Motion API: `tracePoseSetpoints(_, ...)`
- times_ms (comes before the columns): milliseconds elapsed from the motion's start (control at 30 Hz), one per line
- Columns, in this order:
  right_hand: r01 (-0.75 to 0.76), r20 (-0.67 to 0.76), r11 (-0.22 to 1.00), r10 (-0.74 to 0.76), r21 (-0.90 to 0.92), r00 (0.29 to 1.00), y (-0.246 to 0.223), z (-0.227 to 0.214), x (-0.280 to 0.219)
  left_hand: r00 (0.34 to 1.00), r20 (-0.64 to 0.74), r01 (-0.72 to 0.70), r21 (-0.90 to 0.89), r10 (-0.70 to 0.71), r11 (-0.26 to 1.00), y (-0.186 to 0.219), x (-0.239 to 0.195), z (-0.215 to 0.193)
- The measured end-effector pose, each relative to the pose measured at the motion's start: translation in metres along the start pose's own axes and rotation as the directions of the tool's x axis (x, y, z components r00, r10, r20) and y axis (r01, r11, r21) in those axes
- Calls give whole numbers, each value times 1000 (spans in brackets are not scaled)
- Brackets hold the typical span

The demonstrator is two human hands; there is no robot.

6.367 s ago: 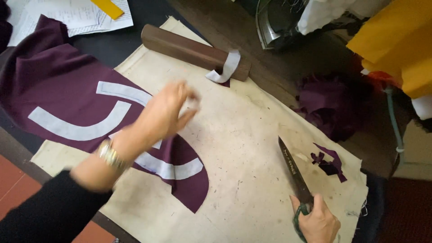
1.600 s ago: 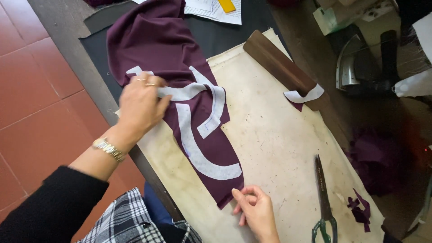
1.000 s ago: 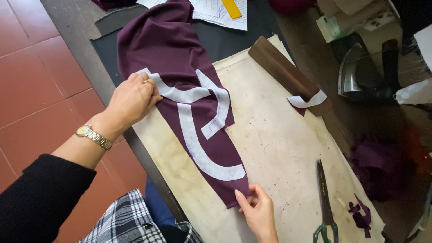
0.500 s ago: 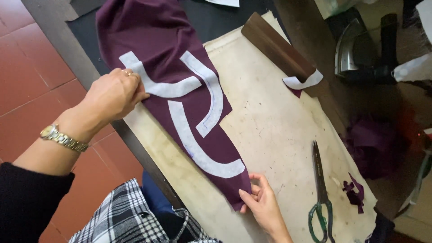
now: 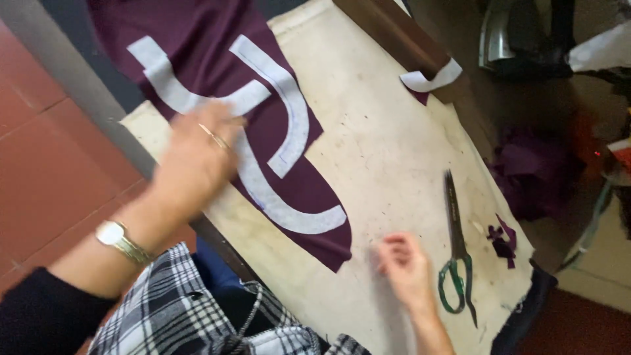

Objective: Cutting purple fabric along a white pattern with scissors and then measuring and marking the fabric with a yellow ruler and a blue pen.

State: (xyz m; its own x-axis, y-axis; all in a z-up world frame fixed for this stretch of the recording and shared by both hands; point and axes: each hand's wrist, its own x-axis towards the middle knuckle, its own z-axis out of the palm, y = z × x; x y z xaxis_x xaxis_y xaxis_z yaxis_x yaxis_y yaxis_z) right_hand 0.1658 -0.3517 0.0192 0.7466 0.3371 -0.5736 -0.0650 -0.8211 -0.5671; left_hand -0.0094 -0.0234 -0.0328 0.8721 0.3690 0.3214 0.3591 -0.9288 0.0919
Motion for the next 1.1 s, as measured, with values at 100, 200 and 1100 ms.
tracePoseSetpoints(100, 215, -230, 950, -267, -226, 936, 25, -40, 11, 983, 57, -161, -215, 177, 963, 57, -12, 8)
tracePoseSetpoints(200, 250, -233, 819, -415, -516, 880, 59, -82, 24, 931, 92, -291, -401, 354, 869, 105, -28, 11)
tracePoseSetpoints(1100, -93, -212, 903, 2, -419, 977, 108, -113, 13, 852, -123, -496, -505, 509, 706, 183, -89, 1)
